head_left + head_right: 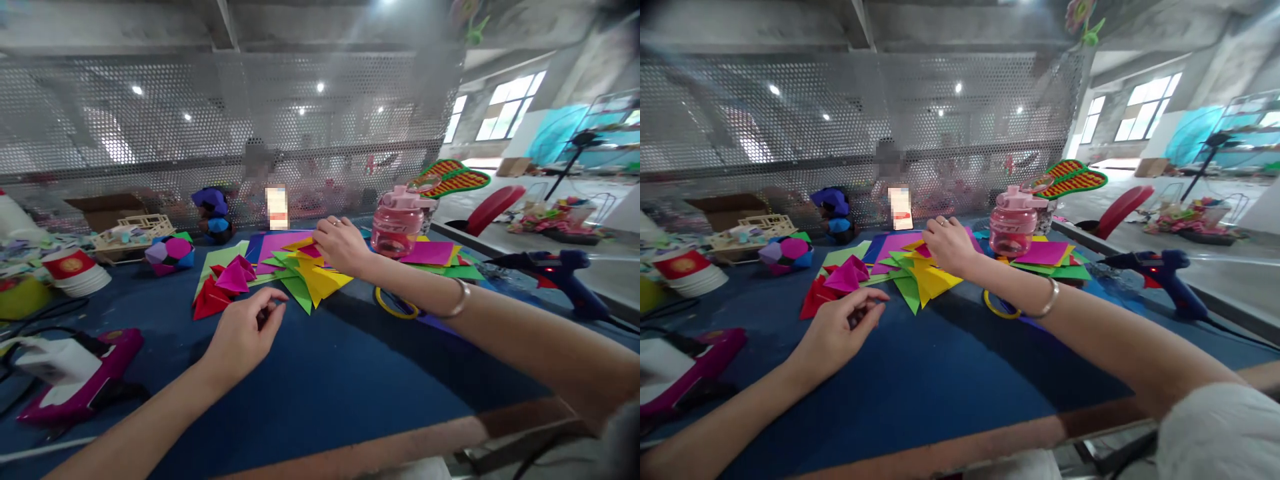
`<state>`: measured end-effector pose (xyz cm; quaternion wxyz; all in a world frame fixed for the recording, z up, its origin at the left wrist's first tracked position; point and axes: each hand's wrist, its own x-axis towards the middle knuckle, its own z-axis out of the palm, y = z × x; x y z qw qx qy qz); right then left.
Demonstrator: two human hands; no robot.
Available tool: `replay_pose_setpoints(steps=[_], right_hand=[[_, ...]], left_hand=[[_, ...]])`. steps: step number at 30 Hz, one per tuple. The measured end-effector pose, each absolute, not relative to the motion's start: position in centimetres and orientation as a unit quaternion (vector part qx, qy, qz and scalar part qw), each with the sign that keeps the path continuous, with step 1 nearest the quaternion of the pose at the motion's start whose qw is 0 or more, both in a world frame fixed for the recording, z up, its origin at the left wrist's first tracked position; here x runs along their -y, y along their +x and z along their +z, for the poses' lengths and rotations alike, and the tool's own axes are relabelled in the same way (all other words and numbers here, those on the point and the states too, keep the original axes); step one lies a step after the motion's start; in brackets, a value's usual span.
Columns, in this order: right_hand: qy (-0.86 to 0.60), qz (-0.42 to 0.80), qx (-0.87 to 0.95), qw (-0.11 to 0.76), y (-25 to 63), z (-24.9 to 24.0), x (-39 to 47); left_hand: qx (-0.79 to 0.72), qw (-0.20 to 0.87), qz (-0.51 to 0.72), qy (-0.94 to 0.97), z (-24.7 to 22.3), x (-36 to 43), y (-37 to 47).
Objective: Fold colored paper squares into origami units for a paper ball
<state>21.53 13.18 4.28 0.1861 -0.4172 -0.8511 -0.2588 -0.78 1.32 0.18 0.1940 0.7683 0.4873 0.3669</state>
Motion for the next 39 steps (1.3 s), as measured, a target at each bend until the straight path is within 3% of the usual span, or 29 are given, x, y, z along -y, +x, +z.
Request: replay_pose_setpoints(steps=[7, 9, 12, 19, 23, 26, 29, 34, 39], right_hand=[[-0.36, -0.209, 0.858, 0.299, 21.0, 4.1, -4.2], [-0.31, -0.135, 0.871, 0.357, 20.8, 3.1, -2.8], [-0.283, -0.073, 0.877, 0.381, 20.8, 1.9, -1.8], [-0.373, 0.134, 0.818, 0.416, 21.7, 1.0, -2.8], [-0.335, 0.018, 0.845, 0.416, 22.5, 0.6, -3.5], [-0.246, -0.111, 0.911, 0.311, 23.2, 0.6, -3.3], [-0.152, -0.143, 0.956, 0.206, 23.5, 0.5, -2.6], [-0.13, -0.179, 0.942, 0.253, 23.6, 0.3, -2.4], [-0.101, -0.171, 0.953, 0.229, 23.8, -0.1, -2.9]], left_hand=[[-0.451, 0.458, 0.425, 0.637, 0.9, -1.3, 0.5], [-0.43, 0.514, 0.427, 0.607, 1.3, -1.0, 0.7], [-0.419, 0.573, 0.412, 0.571, 1.3, -0.8, 0.6], [-0.398, 0.636, 0.397, 0.528, 0.9, -0.8, 0.2], [-0.389, 0.659, 0.391, 0.511, 1.0, -0.7, 0.0], [-0.381, 0.672, 0.388, 0.502, 1.1, -0.7, -0.2], [-0.372, 0.681, 0.388, 0.497, 1.0, -0.8, -0.1], [-0.391, 0.665, 0.356, 0.528, 0.9, -0.7, 0.1], [-0.443, 0.547, 0.382, 0.599, 0.5, -0.8, -0.1]])
